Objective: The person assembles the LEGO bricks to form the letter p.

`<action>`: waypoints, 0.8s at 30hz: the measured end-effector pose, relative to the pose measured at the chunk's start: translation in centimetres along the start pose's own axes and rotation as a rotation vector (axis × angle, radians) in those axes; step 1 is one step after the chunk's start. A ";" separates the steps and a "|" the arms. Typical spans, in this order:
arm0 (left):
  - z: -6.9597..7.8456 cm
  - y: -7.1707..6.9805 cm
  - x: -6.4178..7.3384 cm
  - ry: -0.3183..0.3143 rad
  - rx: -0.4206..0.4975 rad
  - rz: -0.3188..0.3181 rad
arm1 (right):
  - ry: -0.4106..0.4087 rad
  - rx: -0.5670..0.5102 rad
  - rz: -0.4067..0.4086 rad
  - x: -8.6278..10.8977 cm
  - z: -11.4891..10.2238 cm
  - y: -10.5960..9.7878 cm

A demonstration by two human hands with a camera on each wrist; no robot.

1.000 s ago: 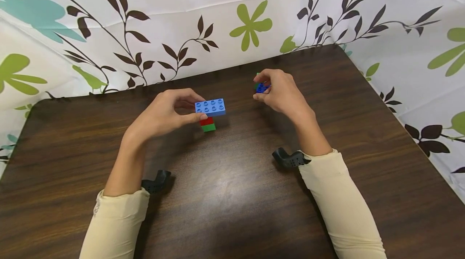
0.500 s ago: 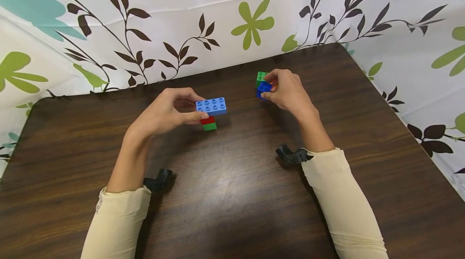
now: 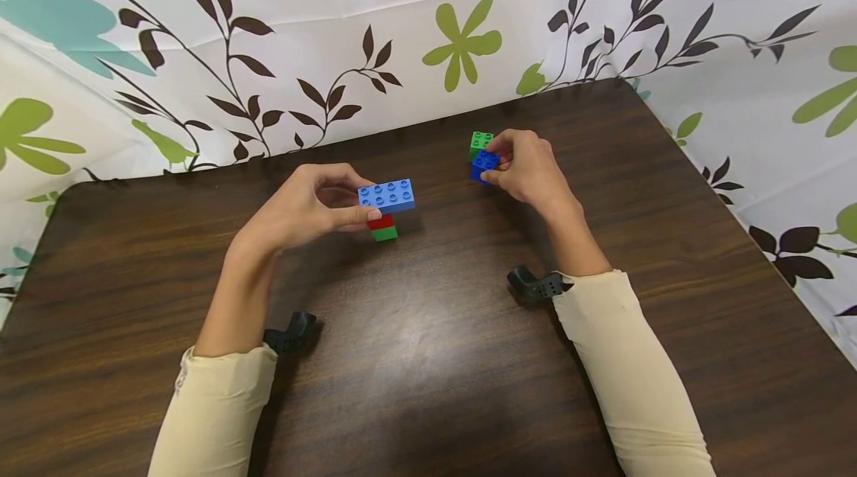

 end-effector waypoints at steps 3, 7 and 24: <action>-0.1 0.0 0.0 -0.003 0.007 -0.003 | -0.001 -0.006 0.000 -0.1 0.1 0.0; -0.3 0.0 -0.1 0.000 0.041 -0.015 | 0.002 -0.017 0.004 -0.1 0.2 -0.2; -0.9 0.1 -0.3 -0.020 0.109 -0.033 | 0.001 -0.173 -0.006 0.3 -0.7 -1.0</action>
Point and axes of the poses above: each hand's wrist, its own x-axis away from the middle knuckle, its own y-axis out of the palm, z = x × y, the point moved 9 cm from there along -x, towards the middle knuckle, and after that the axes turned 9 degrees about x, right-handed, at the moved point
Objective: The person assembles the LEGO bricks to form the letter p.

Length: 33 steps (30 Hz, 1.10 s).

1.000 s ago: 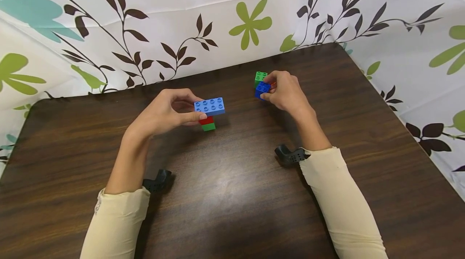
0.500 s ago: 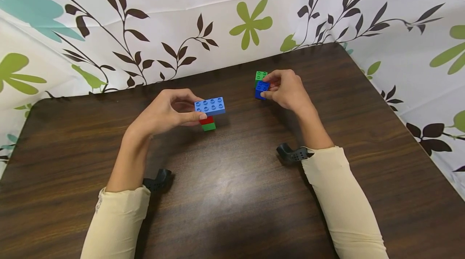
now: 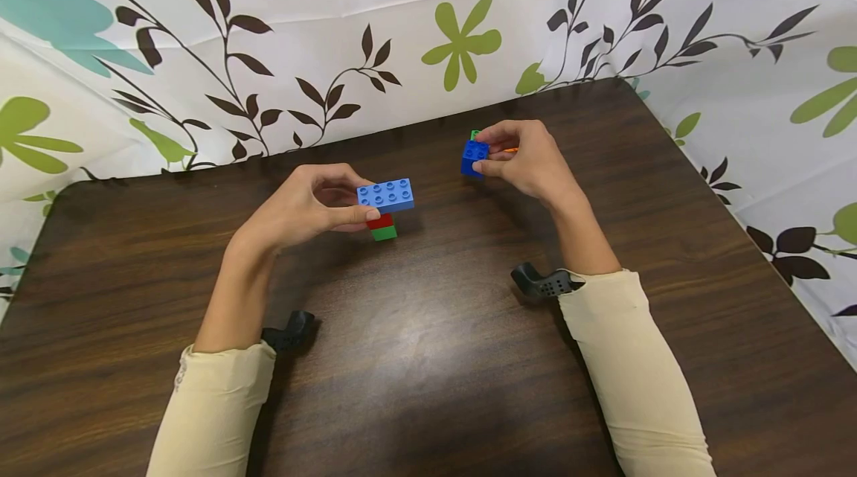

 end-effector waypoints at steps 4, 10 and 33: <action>-0.1 0.0 0.0 -0.004 0.019 -0.006 | -0.023 0.006 0.008 0.2 -0.9 -0.2; -0.2 0.0 0.0 0.002 0.017 -0.011 | -0.054 0.020 0.019 0.7 -2.0 -0.5; 0.4 -0.1 -0.1 0.067 -0.140 -0.010 | -0.195 -0.090 0.011 3.0 -6.6 -0.1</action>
Point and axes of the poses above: each hand's wrist, its own x-axis away from the middle knuckle, its own y-axis out of the palm, z = x × y, the point moved 9 cm from there along -x, towards the middle knuckle, and after that the axes turned 9 degrees about x, right-handed, at the moved point
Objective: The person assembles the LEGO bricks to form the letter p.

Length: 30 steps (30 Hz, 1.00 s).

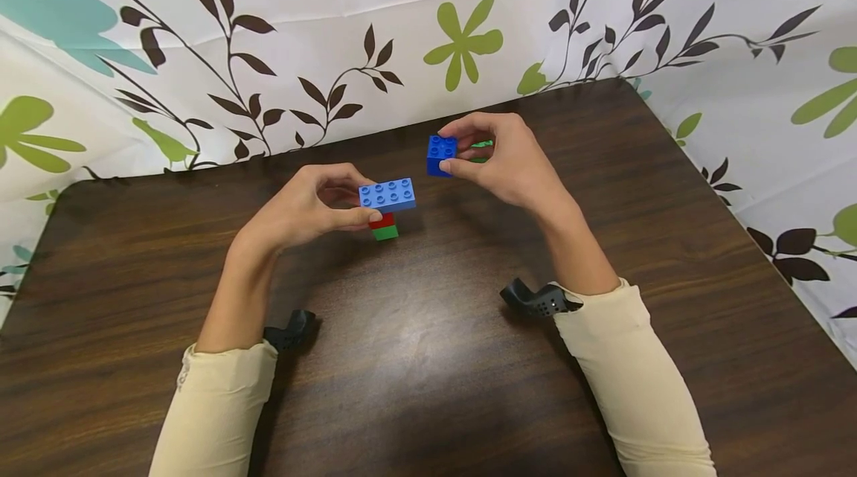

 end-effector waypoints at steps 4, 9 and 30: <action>-0.1 0.0 0.0 -0.002 0.016 -0.003 | -0.013 0.003 -0.003 0.2 -0.6 0.2; -0.1 0.0 -0.1 0.000 0.025 -0.004 | -0.039 -0.025 -0.003 0.4 -1.2 0.4; -0.2 0.1 -0.1 0.006 0.065 -0.009 | -0.202 -0.232 -0.018 0.6 -3.5 3.4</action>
Point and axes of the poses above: each hand's wrist, its own x-axis away from the middle knuckle, its own y-axis out of the palm, z = x × y, the point moved 9 cm from there along -x, towards the middle knuckle, and after that the axes turned 9 degrees about x, right-handed, at the moved point
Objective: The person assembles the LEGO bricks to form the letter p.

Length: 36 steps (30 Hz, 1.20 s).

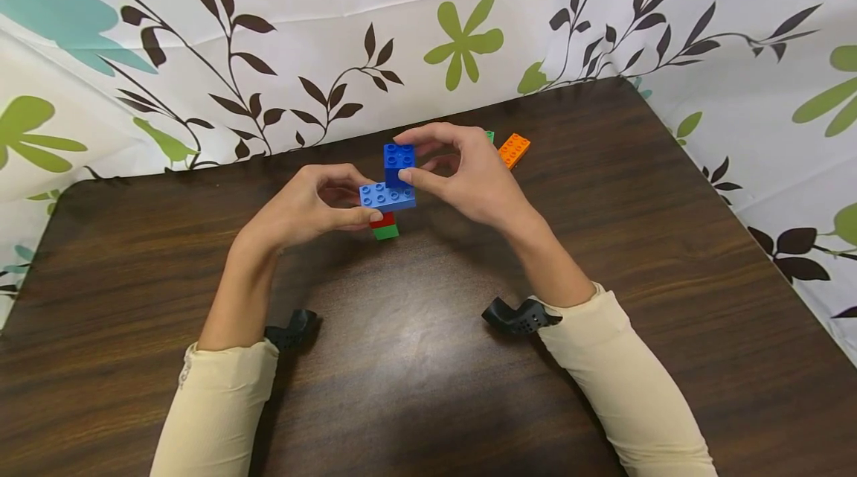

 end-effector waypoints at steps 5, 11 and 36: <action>0.0 0.0 0.0 0.007 -0.006 -0.003 | -0.043 0.012 -0.015 0.0 -0.2 1.3; 0.2 0.0 0.0 0.033 -0.024 -0.011 | -0.067 0.044 -0.014 0.0 -0.4 2.5; 0.3 0.0 -0.2 0.061 -0.034 0.002 | -0.137 0.151 0.013 0.2 -0.6 4.0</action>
Point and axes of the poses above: each hand's wrist, its own x-axis away from the middle knuckle, its own y-axis out of the palm, z = x × y, the point moved 9 cm from there along -x, towards the middle knuckle, and after that the axes turned 9 degrees about x, right-handed, at the moved point
